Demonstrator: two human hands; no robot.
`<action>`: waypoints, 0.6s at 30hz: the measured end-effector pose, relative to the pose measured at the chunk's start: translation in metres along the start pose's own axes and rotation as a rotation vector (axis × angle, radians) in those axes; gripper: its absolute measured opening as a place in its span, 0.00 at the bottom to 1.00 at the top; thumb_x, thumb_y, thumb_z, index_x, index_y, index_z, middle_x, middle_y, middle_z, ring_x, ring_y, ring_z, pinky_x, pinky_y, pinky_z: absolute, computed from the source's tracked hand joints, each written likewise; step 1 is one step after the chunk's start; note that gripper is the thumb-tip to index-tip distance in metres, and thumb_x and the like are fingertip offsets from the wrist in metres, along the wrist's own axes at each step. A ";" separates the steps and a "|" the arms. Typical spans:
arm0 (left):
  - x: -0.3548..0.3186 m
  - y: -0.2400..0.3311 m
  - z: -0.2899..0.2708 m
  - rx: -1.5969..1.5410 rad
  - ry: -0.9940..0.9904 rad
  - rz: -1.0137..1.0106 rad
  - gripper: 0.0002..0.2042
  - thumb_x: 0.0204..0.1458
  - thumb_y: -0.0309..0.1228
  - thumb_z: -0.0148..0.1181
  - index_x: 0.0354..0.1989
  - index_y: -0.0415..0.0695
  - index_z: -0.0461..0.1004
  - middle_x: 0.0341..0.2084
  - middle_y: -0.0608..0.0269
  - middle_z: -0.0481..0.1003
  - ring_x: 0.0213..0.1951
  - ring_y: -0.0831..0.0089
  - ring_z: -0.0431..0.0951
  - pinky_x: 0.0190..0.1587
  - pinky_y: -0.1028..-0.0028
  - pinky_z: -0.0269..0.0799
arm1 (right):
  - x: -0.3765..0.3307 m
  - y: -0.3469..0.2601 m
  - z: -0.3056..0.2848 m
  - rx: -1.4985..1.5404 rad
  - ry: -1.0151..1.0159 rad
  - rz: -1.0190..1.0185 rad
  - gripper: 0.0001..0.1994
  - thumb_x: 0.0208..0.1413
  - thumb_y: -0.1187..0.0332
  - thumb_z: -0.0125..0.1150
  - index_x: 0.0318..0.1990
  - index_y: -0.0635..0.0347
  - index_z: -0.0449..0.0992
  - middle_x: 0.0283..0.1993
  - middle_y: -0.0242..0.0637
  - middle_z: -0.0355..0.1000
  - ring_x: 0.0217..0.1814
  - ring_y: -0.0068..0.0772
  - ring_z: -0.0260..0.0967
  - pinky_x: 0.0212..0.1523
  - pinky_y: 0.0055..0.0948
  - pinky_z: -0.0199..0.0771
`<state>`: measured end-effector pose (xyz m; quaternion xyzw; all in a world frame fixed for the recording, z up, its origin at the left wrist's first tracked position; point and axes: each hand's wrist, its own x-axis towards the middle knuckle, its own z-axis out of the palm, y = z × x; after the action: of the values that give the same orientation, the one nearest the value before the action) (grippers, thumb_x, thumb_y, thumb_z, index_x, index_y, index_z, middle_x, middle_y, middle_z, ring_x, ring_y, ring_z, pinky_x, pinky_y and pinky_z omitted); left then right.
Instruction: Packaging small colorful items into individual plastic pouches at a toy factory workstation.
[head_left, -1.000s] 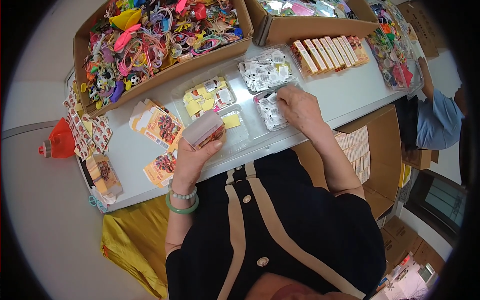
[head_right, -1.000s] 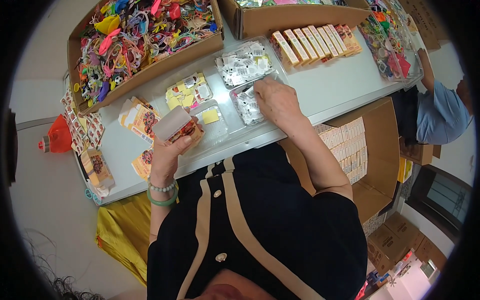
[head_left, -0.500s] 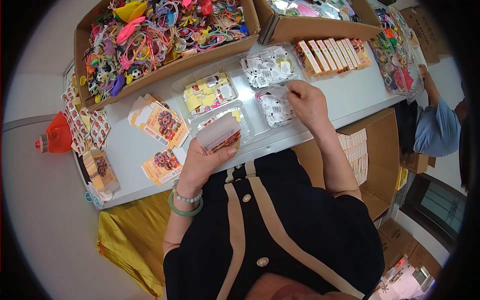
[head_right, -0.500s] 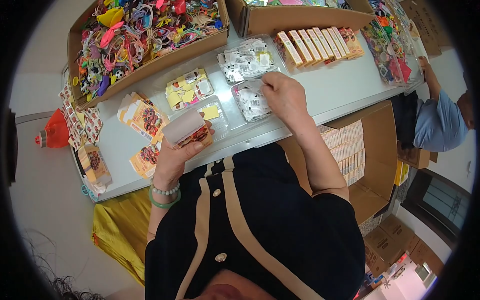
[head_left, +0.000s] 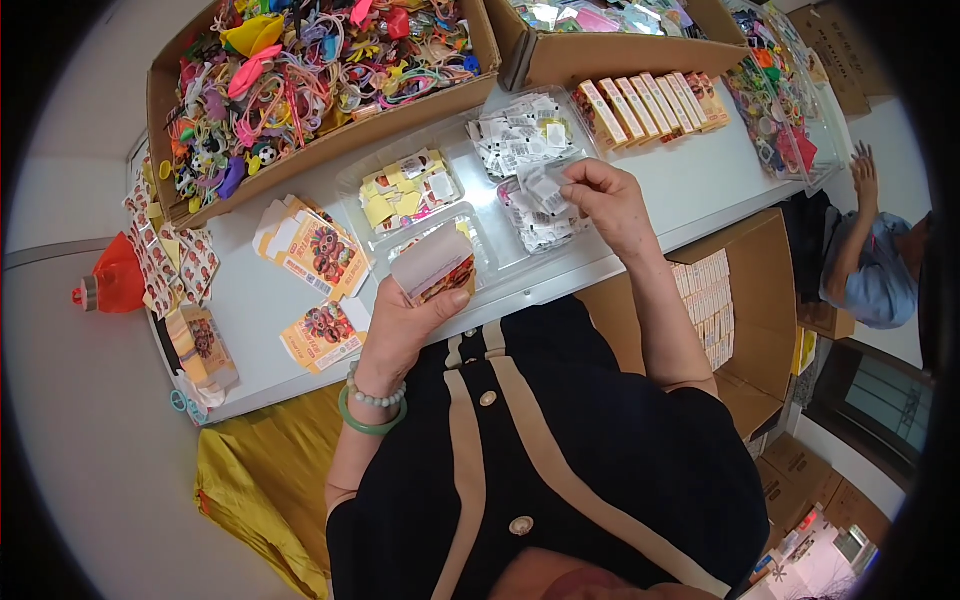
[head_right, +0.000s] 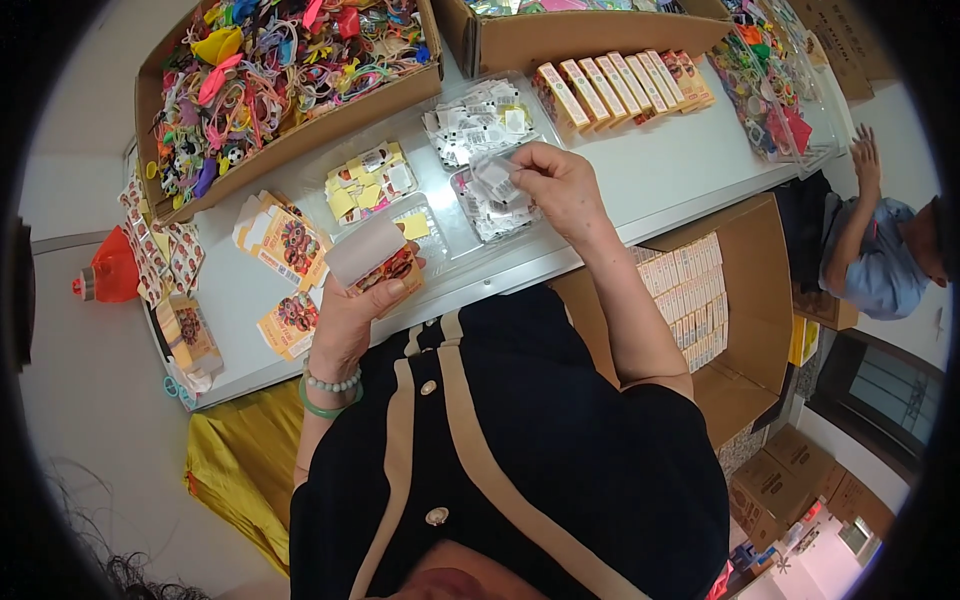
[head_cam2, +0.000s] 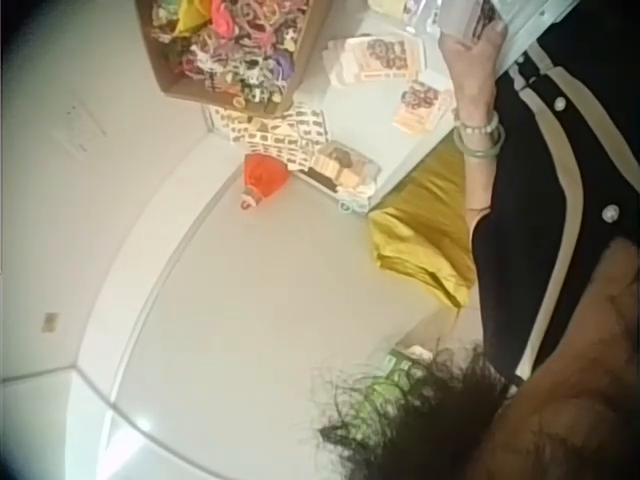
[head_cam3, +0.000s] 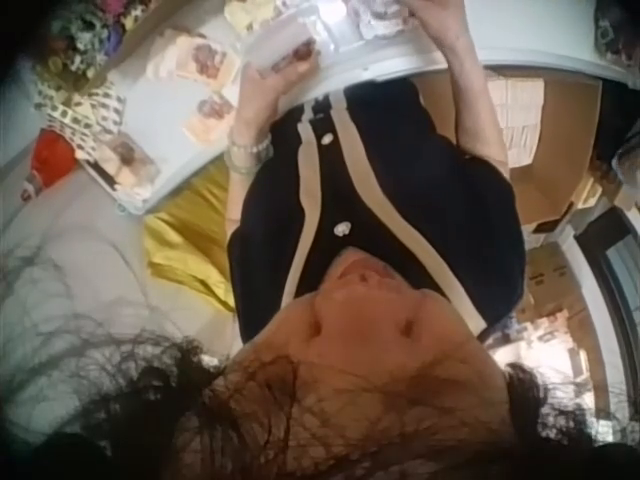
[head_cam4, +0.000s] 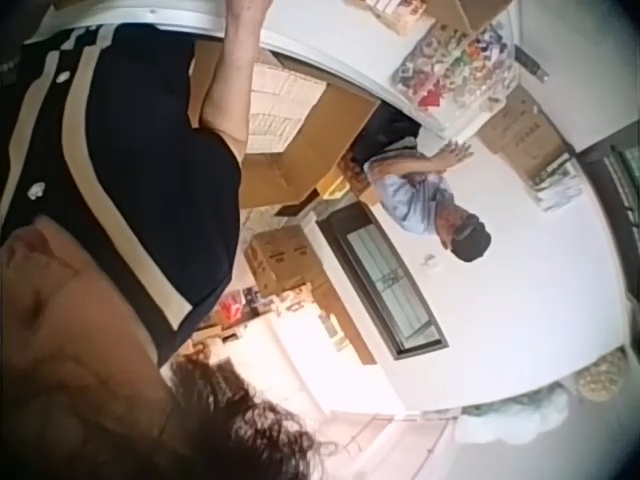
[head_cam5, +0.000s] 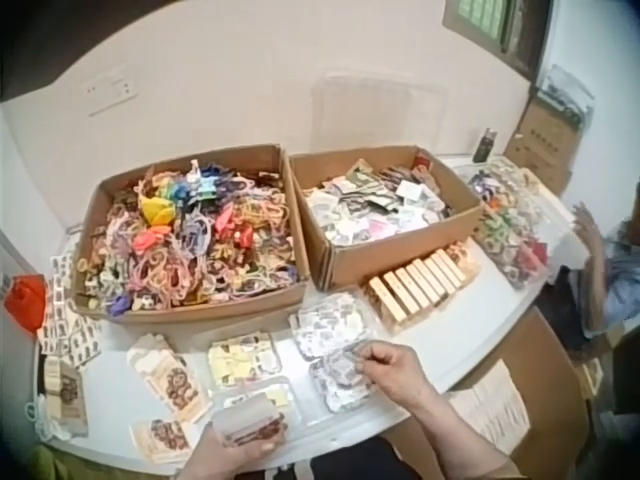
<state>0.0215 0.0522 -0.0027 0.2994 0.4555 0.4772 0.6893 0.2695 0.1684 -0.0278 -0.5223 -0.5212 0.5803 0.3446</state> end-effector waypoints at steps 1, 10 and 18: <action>0.000 0.000 0.000 0.001 0.000 0.000 0.23 0.46 0.28 0.68 0.51 0.37 0.69 0.44 0.64 0.74 0.46 0.76 0.72 0.51 0.75 0.67 | 0.001 0.003 -0.002 -0.117 0.032 -0.053 0.04 0.51 0.76 0.58 0.34 0.65 0.75 0.27 0.25 0.69 0.26 0.13 0.61 0.28 0.15 0.61; 0.005 -0.002 -0.001 0.001 -0.023 -0.030 0.23 0.47 0.26 0.67 0.52 0.37 0.68 0.45 0.63 0.74 0.46 0.76 0.72 0.51 0.75 0.67 | 0.001 -0.006 -0.018 -0.103 -0.017 -0.082 0.02 0.54 0.73 0.54 0.33 0.62 0.71 0.29 0.23 0.65 0.32 0.15 0.59 0.36 0.19 0.61; 0.008 0.000 -0.002 0.057 0.031 -0.039 0.25 0.45 0.24 0.67 0.53 0.37 0.67 0.44 0.57 0.74 0.46 0.67 0.76 0.52 0.69 0.71 | 0.004 -0.015 -0.028 0.069 -0.002 -0.108 0.07 0.54 0.70 0.56 0.38 0.63 0.74 0.32 0.26 0.71 0.35 0.17 0.64 0.40 0.20 0.64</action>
<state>0.0204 0.0598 -0.0065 0.3026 0.4854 0.4549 0.6826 0.2932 0.1825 -0.0123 -0.4806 -0.5286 0.5792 0.3926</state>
